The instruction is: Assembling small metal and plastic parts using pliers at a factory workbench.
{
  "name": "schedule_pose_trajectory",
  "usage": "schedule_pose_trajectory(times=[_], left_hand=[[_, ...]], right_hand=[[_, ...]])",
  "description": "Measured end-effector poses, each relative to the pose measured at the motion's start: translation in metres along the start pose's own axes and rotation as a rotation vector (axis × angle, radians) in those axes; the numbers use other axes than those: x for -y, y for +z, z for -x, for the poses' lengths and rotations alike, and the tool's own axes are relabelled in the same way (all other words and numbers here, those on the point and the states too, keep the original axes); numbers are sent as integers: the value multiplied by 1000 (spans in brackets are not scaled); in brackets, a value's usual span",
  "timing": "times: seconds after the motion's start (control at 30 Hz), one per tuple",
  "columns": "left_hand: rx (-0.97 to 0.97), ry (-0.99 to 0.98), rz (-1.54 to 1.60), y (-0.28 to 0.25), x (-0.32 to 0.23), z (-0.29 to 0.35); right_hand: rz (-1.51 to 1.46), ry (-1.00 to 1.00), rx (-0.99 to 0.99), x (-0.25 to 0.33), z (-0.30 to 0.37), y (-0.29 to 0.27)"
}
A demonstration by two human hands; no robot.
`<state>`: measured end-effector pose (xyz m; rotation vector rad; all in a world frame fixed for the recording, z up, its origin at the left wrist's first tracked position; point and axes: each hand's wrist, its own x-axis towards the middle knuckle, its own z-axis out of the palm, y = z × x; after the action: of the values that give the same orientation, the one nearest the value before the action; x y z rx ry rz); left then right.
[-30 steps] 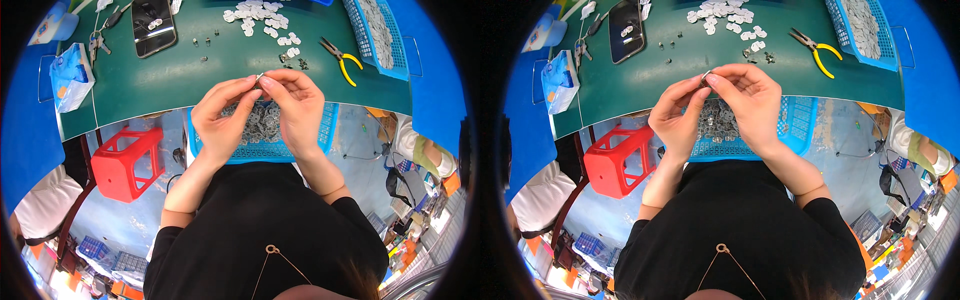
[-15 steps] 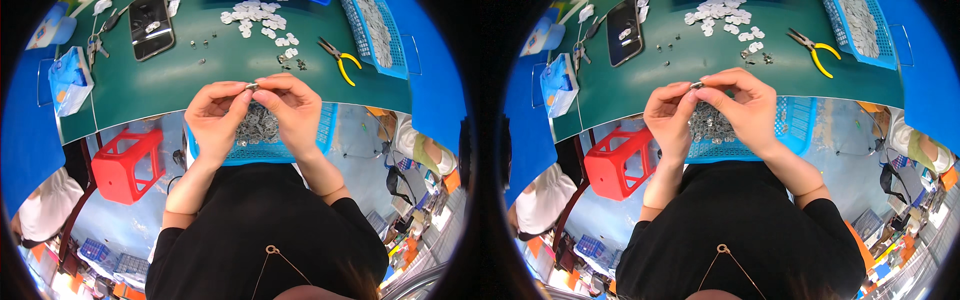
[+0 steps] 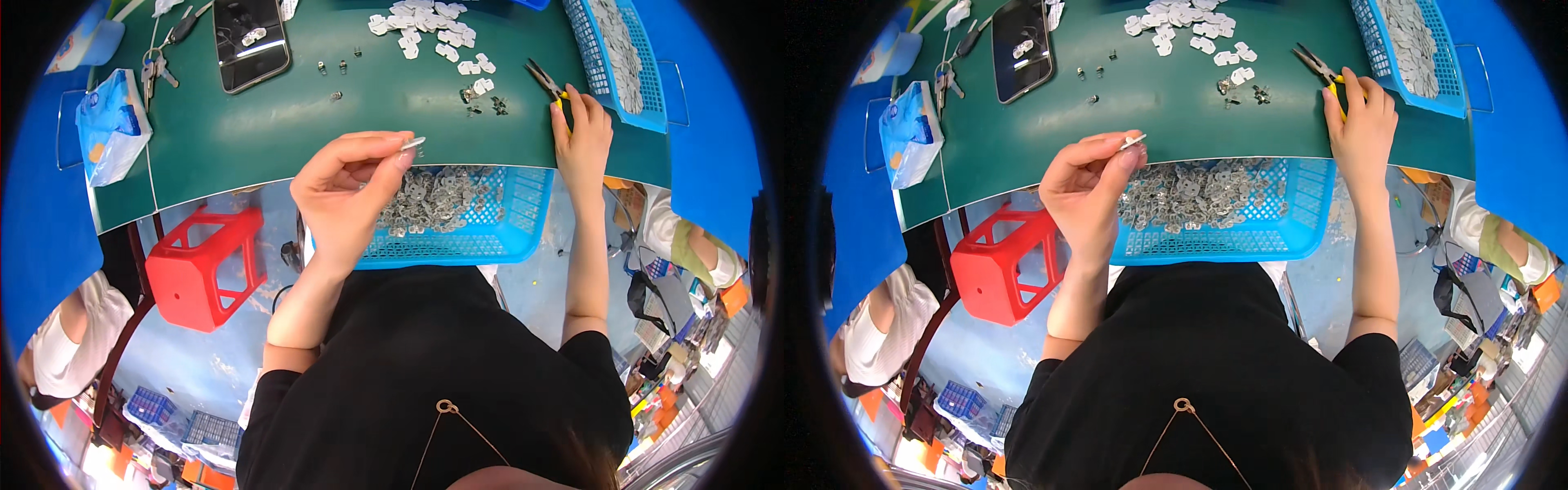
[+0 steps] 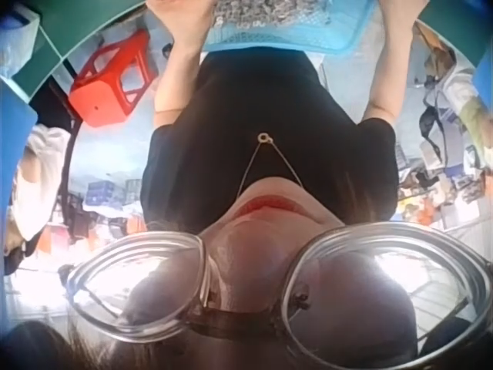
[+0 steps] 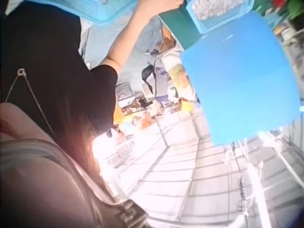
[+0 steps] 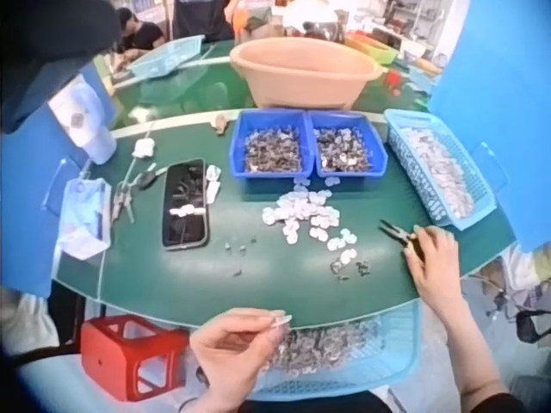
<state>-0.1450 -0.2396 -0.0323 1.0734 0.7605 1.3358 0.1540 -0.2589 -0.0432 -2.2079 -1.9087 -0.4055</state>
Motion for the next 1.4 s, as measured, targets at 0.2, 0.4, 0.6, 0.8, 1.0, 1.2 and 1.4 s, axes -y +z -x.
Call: schedule_pose_trajectory(times=[0.2,0.4,0.6,0.8,1.0,1.2,1.4], left_hand=[[-58,-232,211,1,-11,-1],[-16,-71,15,0,-10,2],[16,45,-189,3,-17,6],[59,148,-280,0,-16,5],[78,187,-329,0,-17,3],[105,136,-287,-3,-18,2],[126,158,-275,0,-18,2]], right_hand=[[-151,11,-54,6,-9,-11],[-540,-451,-80,62,-16,-87],[-329,-788,-147,79,-26,-113],[-246,-848,-134,82,-32,-120],[-261,-940,-190,83,-40,-121],[-297,-888,-69,81,-40,-121],[-296,-889,-82,82,-39,-122]])
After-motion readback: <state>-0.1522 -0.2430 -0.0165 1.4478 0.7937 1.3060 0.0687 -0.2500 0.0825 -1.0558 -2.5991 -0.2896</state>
